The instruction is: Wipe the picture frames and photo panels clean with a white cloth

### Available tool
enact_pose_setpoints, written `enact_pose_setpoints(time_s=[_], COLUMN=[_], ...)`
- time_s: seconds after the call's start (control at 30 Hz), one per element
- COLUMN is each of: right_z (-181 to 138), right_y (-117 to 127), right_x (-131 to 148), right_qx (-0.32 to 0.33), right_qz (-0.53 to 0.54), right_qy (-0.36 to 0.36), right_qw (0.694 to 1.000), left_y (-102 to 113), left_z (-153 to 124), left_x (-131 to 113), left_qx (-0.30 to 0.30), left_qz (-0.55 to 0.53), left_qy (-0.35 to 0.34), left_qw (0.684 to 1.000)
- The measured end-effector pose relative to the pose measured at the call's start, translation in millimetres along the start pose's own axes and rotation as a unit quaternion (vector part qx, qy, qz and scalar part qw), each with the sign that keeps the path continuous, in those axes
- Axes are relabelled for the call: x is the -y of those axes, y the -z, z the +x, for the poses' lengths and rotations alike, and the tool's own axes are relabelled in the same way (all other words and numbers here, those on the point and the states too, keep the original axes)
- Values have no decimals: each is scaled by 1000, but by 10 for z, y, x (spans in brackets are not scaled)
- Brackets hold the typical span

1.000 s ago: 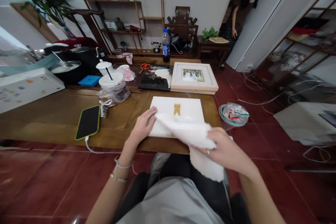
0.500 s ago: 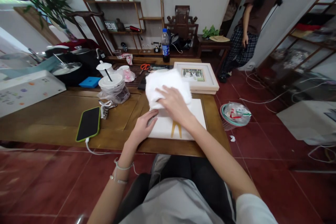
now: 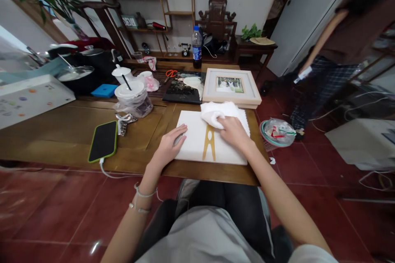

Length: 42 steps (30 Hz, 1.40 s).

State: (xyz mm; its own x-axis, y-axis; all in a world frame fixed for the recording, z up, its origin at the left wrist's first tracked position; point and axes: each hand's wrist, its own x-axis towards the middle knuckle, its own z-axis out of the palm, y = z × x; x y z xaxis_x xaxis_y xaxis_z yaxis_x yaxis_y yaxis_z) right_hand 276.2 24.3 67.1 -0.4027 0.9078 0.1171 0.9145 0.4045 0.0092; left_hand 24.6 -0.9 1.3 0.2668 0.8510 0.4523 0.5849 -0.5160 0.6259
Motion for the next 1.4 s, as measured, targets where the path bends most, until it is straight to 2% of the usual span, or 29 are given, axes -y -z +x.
enact_pose_setpoints(time_s=[0.2, 0.3, 0.4, 0.57, 0.67, 0.73, 0.83, 0.93, 1.0, 1.03, 1.1, 1.2, 1.27, 1.4], right_z=[-362, -615, -896, -1425, -1689, -1764, -1680, -1409, -1176, -1057, -829, -556, -434, -352], right_y=[0, 27, 88, 240, 355, 453, 602, 643, 566, 496, 312, 9, -145, -237], right_x=[-109, -17, 138, 279, 181, 63, -118, -246, -295, -310, -318, -277, -224, -116], right_qx=[-12, 2, 15, 66, 75, 57, -32, -193, -266, -273, -236, -128, -77, -58], right_qz=[-26, -52, -58, 53, 147, 166, 127, 31, -7, -10, -1, 29, 58, 75], right_qy=[-56, -65, -44, 22, 51, 37, -7, -54, -39, -12, 46, 91, 85, 49], right_qw=[998, 997, 997, 996, 985, 984, 991, 979, 963, 962, 971, 987, 992, 994], left_y=[14, 14, 3, -17, -19, -18, -14, -11, -8, -6, -1, 9, 13, 14], left_z=[1, -1, -5, -11, -11, -10, -10, -12, -12, -11, -9, -6, -5, -4], left_x=[-4, 2, 12, 23, 20, 18, 17, 18, 17, 15, 7, -11, -21, -28], left_qx=[6, 5, 5, 4, 5, 6, 6, 4, 2, 1, -1, 1, 1, 0], left_qz=[-3, -2, -2, 0, 2, 3, 2, 0, 0, 0, -2, -3, -3, -4], left_qy=[-7, -12, -12, -5, -2, -2, -4, -7, -10, -11, -12, -6, -1, 3], left_qw=[1000, 1000, 1000, 1000, 1000, 1000, 1000, 1000, 1000, 1000, 1000, 1000, 1000, 1000])
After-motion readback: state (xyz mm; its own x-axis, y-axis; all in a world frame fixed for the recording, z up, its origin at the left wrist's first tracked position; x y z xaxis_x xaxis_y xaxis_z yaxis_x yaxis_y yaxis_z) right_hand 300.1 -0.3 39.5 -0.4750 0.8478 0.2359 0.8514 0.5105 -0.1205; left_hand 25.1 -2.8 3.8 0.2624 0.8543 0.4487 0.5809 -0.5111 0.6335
